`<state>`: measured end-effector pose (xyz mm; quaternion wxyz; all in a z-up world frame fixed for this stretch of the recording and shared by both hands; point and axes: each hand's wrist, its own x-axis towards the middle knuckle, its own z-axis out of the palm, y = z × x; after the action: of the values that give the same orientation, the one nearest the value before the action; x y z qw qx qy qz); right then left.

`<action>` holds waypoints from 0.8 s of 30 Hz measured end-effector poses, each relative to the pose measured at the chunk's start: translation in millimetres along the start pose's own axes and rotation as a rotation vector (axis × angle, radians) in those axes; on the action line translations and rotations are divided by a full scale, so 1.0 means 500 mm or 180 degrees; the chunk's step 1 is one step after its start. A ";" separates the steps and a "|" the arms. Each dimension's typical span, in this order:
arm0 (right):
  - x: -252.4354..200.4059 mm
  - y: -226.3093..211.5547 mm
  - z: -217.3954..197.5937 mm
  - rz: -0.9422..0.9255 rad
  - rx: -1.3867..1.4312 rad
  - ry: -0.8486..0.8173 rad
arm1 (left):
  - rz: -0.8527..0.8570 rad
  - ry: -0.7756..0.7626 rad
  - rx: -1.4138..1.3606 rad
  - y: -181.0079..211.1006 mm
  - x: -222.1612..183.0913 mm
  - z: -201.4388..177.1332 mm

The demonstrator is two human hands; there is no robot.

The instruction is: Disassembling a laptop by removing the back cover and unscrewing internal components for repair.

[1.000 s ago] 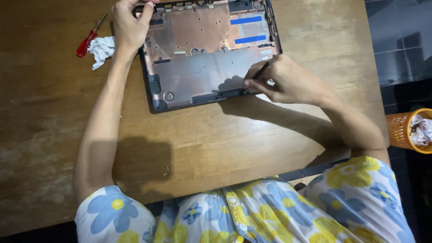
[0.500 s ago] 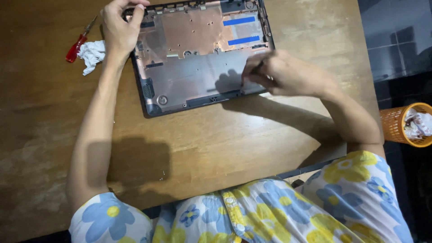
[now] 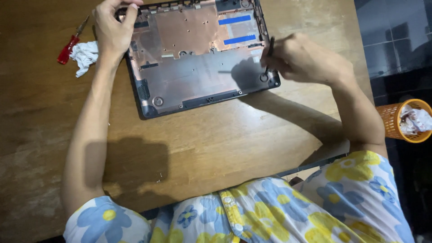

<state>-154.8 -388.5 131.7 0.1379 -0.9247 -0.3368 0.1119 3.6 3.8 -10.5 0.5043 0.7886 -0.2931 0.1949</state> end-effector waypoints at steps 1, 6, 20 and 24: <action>0.002 0.002 0.005 0.0015 0.0002 0.0000 | 0.0003 -0.0009 -0.0012 0.009 0.000 -0.001; 0.003 0.002 0.016 -0.0510 0.0462 0.0090 | 0.0058 0.0025 0.0055 0.022 0.002 -0.004; -0.023 0.019 0.006 0.0179 0.0003 0.0441 | 0.0220 0.0047 0.0090 0.014 0.004 -0.003; -0.029 0.043 0.000 0.0159 0.0005 0.0389 | 0.0212 0.0162 0.0366 -0.014 -0.006 0.001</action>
<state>-153.2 -413.8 126.1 0.1560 -0.9378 -0.3046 0.0588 6.0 6.6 -17.1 0.4587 0.8008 -0.2946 0.2480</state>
